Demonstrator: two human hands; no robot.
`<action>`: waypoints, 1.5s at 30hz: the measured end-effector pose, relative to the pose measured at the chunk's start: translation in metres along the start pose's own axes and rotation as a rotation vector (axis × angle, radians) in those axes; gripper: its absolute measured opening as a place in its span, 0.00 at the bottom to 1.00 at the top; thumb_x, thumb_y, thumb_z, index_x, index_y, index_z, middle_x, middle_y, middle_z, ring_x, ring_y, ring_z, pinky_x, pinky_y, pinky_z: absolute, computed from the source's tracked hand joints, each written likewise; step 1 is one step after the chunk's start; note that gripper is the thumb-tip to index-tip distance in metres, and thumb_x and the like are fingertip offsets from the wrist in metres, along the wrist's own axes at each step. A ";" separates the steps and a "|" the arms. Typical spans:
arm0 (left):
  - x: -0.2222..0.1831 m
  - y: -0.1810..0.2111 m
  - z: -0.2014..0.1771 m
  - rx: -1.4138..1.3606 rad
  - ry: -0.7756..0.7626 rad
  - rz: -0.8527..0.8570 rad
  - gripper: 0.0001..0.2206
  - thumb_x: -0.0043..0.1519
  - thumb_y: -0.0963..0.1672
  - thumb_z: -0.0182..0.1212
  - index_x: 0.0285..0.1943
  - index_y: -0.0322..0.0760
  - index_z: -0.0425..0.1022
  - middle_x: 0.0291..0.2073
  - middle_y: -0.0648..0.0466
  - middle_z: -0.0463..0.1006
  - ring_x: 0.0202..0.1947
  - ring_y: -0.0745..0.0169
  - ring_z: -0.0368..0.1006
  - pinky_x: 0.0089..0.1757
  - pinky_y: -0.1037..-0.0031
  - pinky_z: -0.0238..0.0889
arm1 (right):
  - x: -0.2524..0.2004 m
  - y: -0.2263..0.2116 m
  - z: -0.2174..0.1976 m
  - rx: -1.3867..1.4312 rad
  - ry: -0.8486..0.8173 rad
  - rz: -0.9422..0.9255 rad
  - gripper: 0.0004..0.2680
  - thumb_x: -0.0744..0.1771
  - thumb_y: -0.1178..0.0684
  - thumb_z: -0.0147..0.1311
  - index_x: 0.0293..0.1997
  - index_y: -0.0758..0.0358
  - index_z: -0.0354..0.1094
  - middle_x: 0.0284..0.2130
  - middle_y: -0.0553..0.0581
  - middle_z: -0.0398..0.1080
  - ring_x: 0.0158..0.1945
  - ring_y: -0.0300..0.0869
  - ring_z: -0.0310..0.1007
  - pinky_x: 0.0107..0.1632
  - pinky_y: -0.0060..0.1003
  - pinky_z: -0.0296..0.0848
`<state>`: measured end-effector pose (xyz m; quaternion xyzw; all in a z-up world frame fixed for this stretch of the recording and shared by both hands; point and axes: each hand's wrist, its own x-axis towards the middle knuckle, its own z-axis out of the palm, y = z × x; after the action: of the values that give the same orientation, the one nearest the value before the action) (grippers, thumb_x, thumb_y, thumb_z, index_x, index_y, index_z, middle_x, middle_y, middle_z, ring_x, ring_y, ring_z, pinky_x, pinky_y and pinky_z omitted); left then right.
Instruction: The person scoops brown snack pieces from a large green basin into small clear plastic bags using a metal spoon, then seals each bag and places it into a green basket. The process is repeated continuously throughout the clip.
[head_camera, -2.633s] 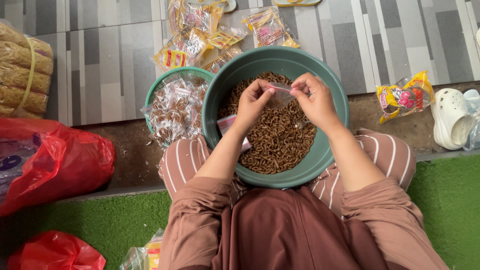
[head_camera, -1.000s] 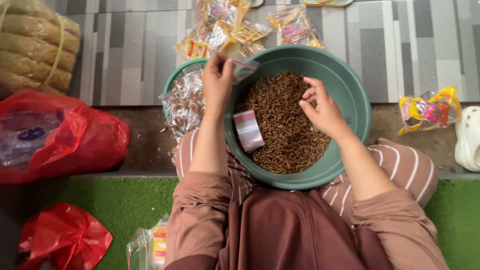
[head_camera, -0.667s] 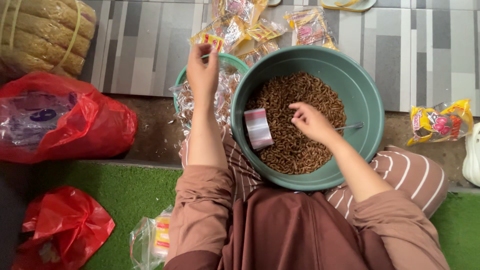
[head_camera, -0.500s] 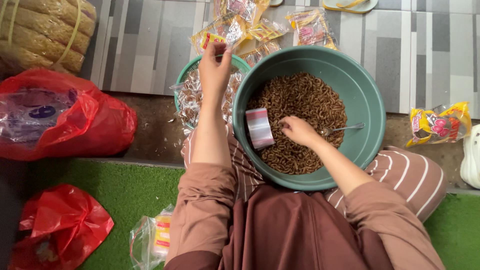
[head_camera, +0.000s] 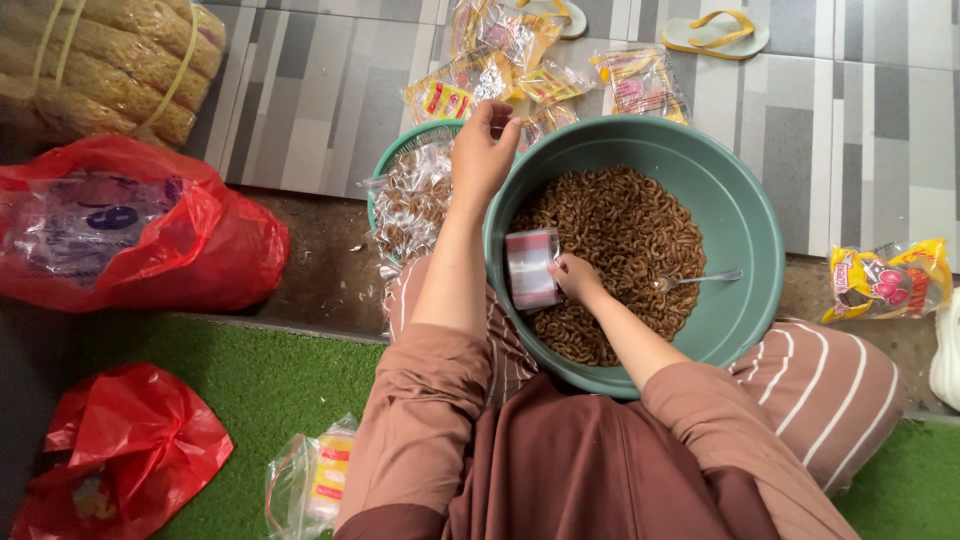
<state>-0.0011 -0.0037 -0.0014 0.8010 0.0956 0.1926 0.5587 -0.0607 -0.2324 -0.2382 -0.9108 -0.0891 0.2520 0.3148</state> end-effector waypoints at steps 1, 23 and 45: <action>0.000 0.000 0.000 -0.002 0.000 0.011 0.12 0.62 0.45 0.63 0.50 0.34 0.75 0.40 0.50 0.84 0.39 0.61 0.82 0.43 0.70 0.72 | 0.000 -0.001 -0.003 -0.002 0.000 0.001 0.12 0.68 0.43 0.54 0.44 0.61 0.74 0.37 0.60 0.76 0.39 0.50 0.74 0.45 0.46 0.71; -0.063 0.003 0.098 -0.011 -0.933 0.006 0.08 0.61 0.45 0.65 0.37 0.34 0.77 0.26 0.54 0.78 0.29 0.67 0.72 0.36 0.71 0.66 | -0.106 -0.049 -0.254 0.356 0.074 -0.179 0.11 0.71 0.58 0.45 0.58 0.57 0.71 0.40 0.49 0.76 0.42 0.32 0.73 0.46 0.31 0.73; -0.109 0.024 0.129 -0.062 -0.540 0.039 0.09 0.61 0.46 0.65 0.35 0.35 0.75 0.27 0.50 0.77 0.27 0.59 0.75 0.33 0.68 0.68 | -0.132 -0.075 -0.230 0.111 0.167 -0.126 0.08 0.67 0.51 0.54 0.48 0.59 0.72 0.26 0.60 0.73 0.29 0.52 0.72 0.34 0.44 0.69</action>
<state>-0.0476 -0.1633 -0.0404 0.8075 -0.0783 -0.0141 0.5845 -0.0554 -0.3374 0.0168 -0.9023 -0.1056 0.1597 0.3864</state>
